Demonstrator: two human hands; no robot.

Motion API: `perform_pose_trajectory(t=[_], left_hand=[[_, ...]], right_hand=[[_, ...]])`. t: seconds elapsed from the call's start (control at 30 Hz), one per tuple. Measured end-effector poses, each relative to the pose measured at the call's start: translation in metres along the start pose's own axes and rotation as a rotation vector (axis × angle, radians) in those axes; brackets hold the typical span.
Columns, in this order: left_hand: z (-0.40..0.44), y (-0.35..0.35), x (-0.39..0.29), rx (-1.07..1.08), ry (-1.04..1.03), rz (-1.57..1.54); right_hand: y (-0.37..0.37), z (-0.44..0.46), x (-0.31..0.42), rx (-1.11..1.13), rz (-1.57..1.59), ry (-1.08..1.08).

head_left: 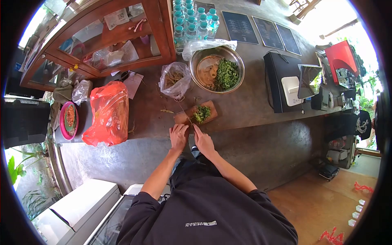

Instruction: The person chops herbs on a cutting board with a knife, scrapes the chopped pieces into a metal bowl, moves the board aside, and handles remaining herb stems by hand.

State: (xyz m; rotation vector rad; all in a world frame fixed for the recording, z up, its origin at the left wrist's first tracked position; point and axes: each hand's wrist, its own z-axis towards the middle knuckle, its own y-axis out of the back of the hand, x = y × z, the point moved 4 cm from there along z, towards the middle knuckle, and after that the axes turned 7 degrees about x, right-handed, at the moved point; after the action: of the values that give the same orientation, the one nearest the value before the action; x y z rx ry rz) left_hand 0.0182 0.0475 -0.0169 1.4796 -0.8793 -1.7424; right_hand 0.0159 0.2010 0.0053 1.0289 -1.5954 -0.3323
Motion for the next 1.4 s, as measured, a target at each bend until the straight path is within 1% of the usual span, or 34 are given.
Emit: perform_pose_trajectory(t=[0.1,0.3,0.43,0.5,0.6,0.67,0.73,0.8,0.9,1.0,1.13,1.2,1.27,1.33,1.4], left_hand=[[-0.001,0.0,-0.003,0.004,0.042,-0.05],[-0.005,0.002,-0.007,-0.043,-0.032,-0.012],[-0.004,-0.004,-0.004,-0.002,0.051,-0.03],[-0.004,-0.005,-0.004,-0.002,0.082,-0.045],[-0.004,-0.001,-0.007,-0.016,0.066,-0.04],[-0.003,0.007,-0.013,-0.046,0.025,-0.024],[-0.003,0.003,-0.009,-0.023,0.034,-0.029],[-0.002,-0.002,-0.005,0.0,0.049,-0.03],[-0.002,-0.004,-0.004,-0.015,0.09,-0.057],[-0.001,0.003,-0.01,-0.029,0.081,-0.053],[-0.003,0.004,-0.009,-0.019,0.025,-0.033],[-0.003,0.0,-0.006,-0.018,0.018,-0.028],[-0.002,-0.006,0.0,0.018,0.081,-0.049],[-0.002,-0.007,-0.001,-0.007,0.079,-0.046],[-0.002,-0.004,-0.004,-0.033,0.078,-0.047]], right_hand=[[-0.009,-0.002,-0.005,-0.059,0.017,0.051],[-0.004,0.012,0.001,-0.023,0.009,0.03],[-0.001,0.003,0.001,0.012,-0.006,-0.008],[-0.003,-0.001,-0.004,-0.045,-0.014,0.06],[-0.011,0.006,-0.009,-0.093,-0.01,0.104],[-0.012,0.01,-0.008,-0.085,-0.01,0.099],[-0.005,0.01,-0.002,-0.082,-0.004,0.092],[-0.003,0.005,-0.001,0.004,0.014,0.016],[-0.006,-0.003,-0.006,-0.032,-0.018,0.04],[-0.008,0.002,-0.008,-0.068,-0.03,0.093],[-0.002,0.011,-0.001,-0.073,-0.011,0.108],[0.001,0.009,-0.001,-0.007,0.001,0.052],[0.002,0.002,-0.003,-0.011,-0.012,0.057],[-0.004,0.001,-0.008,-0.011,-0.028,0.06],[-0.006,0.002,-0.008,-0.071,-0.027,0.114]])
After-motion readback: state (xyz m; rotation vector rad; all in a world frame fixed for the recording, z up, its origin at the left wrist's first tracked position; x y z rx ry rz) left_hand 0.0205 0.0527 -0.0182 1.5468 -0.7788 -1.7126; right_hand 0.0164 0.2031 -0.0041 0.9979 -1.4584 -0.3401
